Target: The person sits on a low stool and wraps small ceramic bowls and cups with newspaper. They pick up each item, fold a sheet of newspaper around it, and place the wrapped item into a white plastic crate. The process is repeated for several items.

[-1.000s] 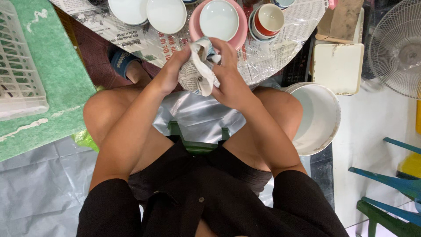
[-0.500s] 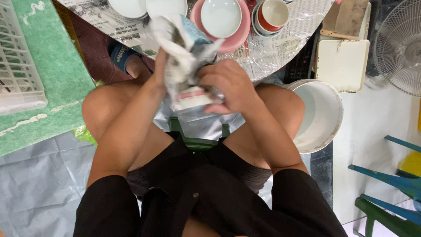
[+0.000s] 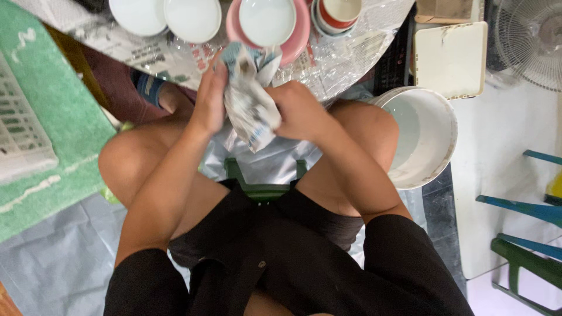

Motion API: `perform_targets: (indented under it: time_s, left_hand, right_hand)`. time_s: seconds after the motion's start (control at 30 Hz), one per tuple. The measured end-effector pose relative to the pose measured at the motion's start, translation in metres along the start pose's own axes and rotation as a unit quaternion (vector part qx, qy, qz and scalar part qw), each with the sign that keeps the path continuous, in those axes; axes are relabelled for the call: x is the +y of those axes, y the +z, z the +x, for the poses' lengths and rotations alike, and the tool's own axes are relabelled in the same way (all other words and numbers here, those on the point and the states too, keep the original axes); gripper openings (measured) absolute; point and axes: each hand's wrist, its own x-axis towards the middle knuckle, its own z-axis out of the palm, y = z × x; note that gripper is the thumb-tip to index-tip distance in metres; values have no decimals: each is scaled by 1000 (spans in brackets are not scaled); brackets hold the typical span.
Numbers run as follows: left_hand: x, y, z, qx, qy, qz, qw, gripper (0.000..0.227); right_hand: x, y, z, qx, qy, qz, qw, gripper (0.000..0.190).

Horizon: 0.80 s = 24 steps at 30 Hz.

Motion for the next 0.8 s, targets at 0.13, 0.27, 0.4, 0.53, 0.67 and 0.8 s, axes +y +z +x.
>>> perform_targets:
  time_s: [0.13,0.27,0.4,0.53,0.67,0.8]
  left_hand:
    - [-10,-5,5,13,47,127,991,66]
    - [-29,-24,6,48,-34,-163,985,58]
    - [-32,-35,4,31,-47,-196,979,59]
    - [-29,-35,4,62,-94,-300,947,63]
    - [-23,-33,1,63,-127,-354,924,67]
    - [-10,-23,13,32,-148,-366,918,71]
  right_hand:
    - [-3,11,11,46,-4,-42,998,26]
    - [-12,10,5,131,-5,10,991,21]
    - [-24,-4,5,154,-47,118,980,17]
    - [-24,-10,4,142,-55,300,942,20]
    - [3,-17,-12,126,-78,418,896,23]
    - [46,-51,-19,224,5,553,802,28]
